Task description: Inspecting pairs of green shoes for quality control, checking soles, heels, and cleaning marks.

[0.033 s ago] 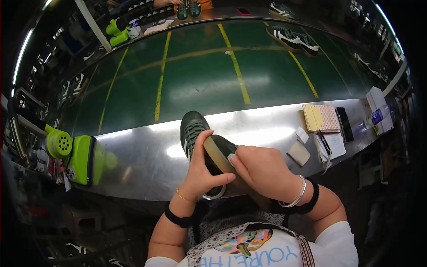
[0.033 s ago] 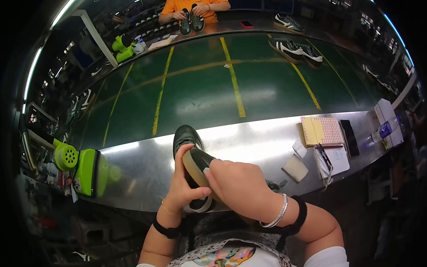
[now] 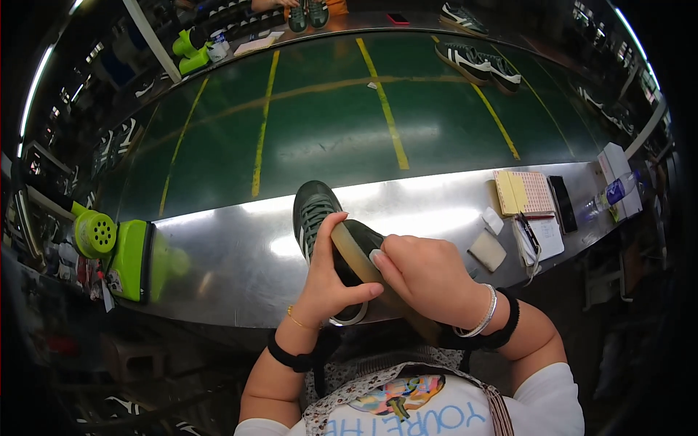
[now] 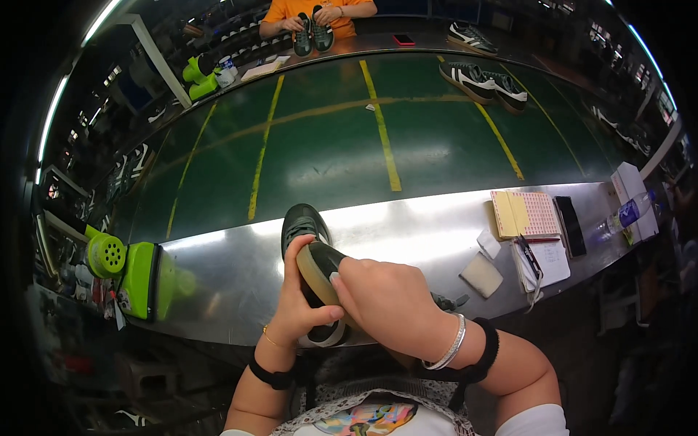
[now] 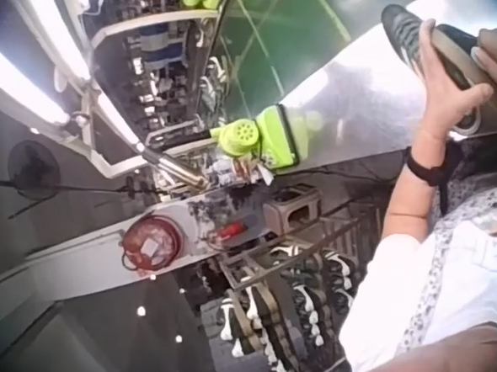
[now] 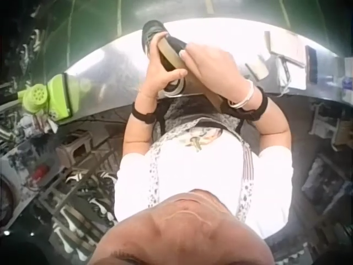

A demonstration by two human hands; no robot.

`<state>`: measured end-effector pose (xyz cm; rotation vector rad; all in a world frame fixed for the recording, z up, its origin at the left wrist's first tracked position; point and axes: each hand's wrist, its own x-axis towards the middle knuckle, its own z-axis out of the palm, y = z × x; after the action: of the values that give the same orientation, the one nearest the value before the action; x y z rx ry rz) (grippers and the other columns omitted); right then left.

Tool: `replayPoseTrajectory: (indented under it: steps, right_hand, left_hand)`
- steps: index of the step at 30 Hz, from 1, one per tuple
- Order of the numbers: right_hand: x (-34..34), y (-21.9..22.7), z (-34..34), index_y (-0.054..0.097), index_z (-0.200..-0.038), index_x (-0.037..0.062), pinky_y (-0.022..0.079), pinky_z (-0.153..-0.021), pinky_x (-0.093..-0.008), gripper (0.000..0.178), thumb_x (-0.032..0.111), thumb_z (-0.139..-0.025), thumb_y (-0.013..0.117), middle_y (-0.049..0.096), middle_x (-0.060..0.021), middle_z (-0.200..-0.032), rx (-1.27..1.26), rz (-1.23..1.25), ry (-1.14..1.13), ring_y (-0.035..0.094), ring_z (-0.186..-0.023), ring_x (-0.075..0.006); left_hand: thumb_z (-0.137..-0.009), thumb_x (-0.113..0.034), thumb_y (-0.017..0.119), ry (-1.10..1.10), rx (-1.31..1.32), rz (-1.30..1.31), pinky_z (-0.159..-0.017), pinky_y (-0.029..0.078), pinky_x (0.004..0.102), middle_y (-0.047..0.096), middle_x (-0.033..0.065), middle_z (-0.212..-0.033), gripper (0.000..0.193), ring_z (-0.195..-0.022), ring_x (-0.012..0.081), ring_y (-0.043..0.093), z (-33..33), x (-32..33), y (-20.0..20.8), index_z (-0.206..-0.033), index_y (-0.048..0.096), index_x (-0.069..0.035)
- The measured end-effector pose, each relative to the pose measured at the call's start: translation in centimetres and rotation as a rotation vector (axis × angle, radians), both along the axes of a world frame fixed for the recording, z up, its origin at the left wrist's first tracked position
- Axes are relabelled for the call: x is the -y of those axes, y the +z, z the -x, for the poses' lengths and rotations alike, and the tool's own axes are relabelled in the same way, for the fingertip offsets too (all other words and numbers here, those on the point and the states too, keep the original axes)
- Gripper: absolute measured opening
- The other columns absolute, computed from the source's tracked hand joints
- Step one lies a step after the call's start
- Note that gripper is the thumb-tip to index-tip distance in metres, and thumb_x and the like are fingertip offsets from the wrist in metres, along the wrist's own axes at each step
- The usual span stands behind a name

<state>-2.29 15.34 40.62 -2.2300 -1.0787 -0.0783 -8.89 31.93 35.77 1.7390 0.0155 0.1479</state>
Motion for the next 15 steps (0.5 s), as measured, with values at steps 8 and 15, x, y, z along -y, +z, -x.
replayPoseTrajectory:
  steps: [8,15]
  right_hand:
    - [0.7,0.1,0.8,0.051,-0.076,0.0054,0.049,-0.052,-0.0360,0.019,0.021,-0.087,0.054,0.059,-0.0089,-0.066,-0.080,0.049,0.046,0.061,-0.057,-0.0264]
    - [-1.9,0.2,-0.9,0.052,-0.077,0.0054,0.049,-0.052,-0.0375,0.019,0.022,-0.088,0.053,0.059,-0.0104,-0.066,-0.006,-0.076,-0.034,0.061,-0.059,-0.0273]
  left_hand:
    - [-0.052,-0.031,0.085,-0.010,-0.003,0.021,-0.098,0.036,0.0369,0.043,0.0137,-0.122,0.102,-0.113,0.0267,0.045,0.3,-0.3,-0.2,-0.135,0.029,-0.007]
    - [-0.053,-0.031,0.085,-0.024,0.022,-0.012,-0.099,0.035,0.0379,0.042,0.0141,-0.122,0.101,-0.114,0.0281,0.043,-0.1,0.2,-0.2,-0.134,0.029,-0.006]
